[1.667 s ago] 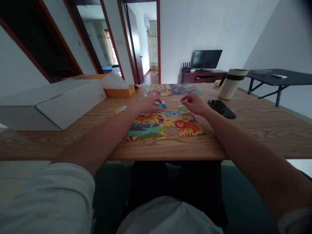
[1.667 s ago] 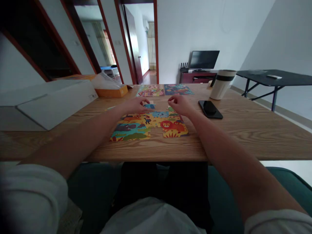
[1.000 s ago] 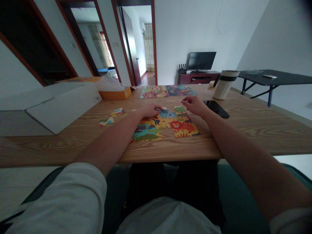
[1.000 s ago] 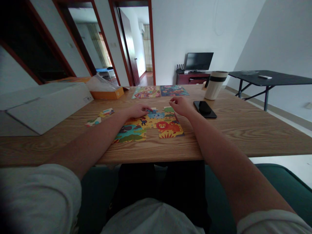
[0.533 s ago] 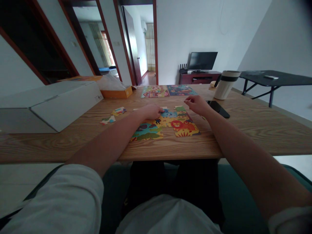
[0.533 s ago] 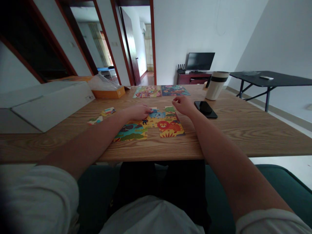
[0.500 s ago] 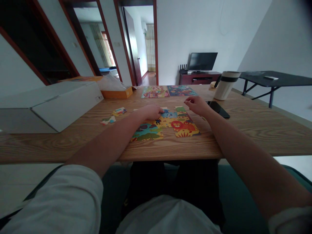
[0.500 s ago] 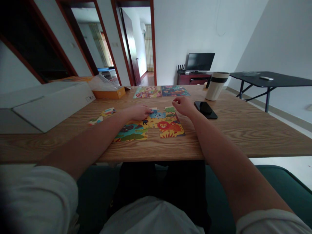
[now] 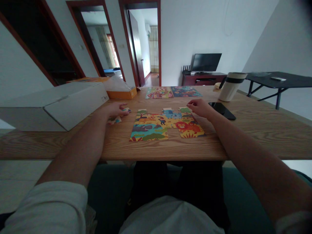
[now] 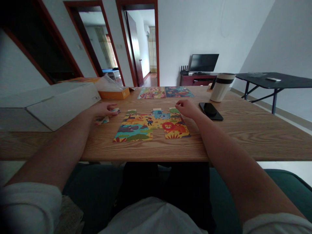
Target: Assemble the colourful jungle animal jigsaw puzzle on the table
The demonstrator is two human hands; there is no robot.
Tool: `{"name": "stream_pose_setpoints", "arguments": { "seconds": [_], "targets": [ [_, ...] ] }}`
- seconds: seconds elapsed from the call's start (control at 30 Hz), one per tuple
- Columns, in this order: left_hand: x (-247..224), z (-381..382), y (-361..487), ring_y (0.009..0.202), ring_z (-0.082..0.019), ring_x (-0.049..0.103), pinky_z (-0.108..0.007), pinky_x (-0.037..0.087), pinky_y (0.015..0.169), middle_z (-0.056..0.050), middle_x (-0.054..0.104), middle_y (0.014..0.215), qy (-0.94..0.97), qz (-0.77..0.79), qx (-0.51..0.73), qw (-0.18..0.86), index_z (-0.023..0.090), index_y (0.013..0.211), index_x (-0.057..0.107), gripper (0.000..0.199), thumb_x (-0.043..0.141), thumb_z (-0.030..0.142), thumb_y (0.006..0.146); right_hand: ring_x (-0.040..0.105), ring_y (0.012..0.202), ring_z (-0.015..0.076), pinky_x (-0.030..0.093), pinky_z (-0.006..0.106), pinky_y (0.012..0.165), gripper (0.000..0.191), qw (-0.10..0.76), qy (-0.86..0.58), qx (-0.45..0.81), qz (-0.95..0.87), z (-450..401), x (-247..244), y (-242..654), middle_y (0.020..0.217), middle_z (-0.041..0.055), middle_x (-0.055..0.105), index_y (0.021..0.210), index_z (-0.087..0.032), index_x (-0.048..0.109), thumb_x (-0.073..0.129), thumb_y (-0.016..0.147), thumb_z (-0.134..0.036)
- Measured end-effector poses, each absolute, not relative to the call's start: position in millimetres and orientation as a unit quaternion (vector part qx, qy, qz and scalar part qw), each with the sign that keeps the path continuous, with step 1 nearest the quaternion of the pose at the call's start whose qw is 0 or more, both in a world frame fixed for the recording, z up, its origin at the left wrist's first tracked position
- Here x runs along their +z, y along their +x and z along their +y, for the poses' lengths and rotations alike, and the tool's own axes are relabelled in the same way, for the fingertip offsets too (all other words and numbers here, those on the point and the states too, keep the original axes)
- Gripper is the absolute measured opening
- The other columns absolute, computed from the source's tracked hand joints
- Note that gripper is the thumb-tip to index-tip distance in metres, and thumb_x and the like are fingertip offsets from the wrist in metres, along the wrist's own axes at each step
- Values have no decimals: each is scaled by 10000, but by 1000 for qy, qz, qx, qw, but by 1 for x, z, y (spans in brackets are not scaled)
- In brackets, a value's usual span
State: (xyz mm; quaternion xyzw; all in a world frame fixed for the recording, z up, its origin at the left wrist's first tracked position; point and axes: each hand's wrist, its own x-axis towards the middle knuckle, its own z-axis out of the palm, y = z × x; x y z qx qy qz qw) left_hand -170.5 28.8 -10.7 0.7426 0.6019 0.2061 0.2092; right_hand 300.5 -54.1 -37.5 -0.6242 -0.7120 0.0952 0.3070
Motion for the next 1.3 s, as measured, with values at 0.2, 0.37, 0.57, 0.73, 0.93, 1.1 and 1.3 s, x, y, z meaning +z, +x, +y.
{"name": "stream_pose_setpoints", "arguments": {
  "seconds": [0.2, 0.37, 0.57, 0.73, 0.93, 1.1, 1.3],
  "targets": [
    [-4, 21, -152, 932, -288, 662, -334, 496, 820, -94, 708, 1003, 765, 608, 191, 94, 193, 1168, 691, 669, 882, 321, 540, 594, 632, 171, 407, 280, 603, 262, 295, -618, 90, -723, -55, -40, 301, 742, 76, 708, 980, -105, 748, 563, 925, -282],
    [2, 18, -141, 954, -283, 648, -349, 491, 833, -87, 703, 1011, 799, 559, 214, 52, 197, 1050, 711, 363, 757, 360, 728, 623, 667, 183, 418, 282, 613, 245, 281, -619, 85, -728, -55, -42, 299, 743, 72, 715, 957, -139, 753, 563, 922, -291],
    [-1, 13, -117, 800, -196, 653, -276, 502, 674, -46, 702, 865, 780, 503, 317, 196, 186, 899, 624, 320, 771, 421, 738, 620, 667, 179, 430, 280, 633, 256, 280, -612, 81, -735, -55, -42, 299, 733, 67, 716, 956, -146, 758, 559, 916, -301],
    [3, -6, -100, 689, -166, 644, -286, 515, 640, -45, 691, 790, 765, 483, 318, 282, 167, 815, 589, 324, 812, 381, 718, 614, 662, 175, 432, 275, 631, 255, 272, -615, 85, -735, -56, -42, 298, 736, 64, 716, 963, -143, 763, 568, 906, -299],
    [3, -18, -94, 764, -188, 688, -317, 563, 695, -56, 707, 877, 738, 482, 327, 340, 165, 984, 602, 297, 764, 271, 759, 606, 657, 179, 435, 285, 636, 230, 263, -619, 92, -734, -59, -39, 294, 731, 78, 709, 951, -132, 762, 574, 914, -259],
    [1, -16, -87, 776, -183, 678, -302, 539, 703, -21, 691, 862, 770, 465, 295, 321, 193, 1167, 578, 441, 714, 193, 747, 604, 642, 181, 440, 293, 638, 226, 256, -629, 107, -727, -59, -38, 292, 728, 78, 710, 958, -138, 767, 589, 915, -270],
    [0, -16, -80, 727, -166, 609, -280, 467, 667, 7, 624, 755, 808, 459, 272, 250, 173, 1063, 647, 329, 696, 296, 762, 604, 653, 175, 429, 279, 615, 230, 256, -619, 92, -737, -58, -39, 293, 758, 72, 722, 940, -151, 771, 583, 907, -280]
  ]
}}
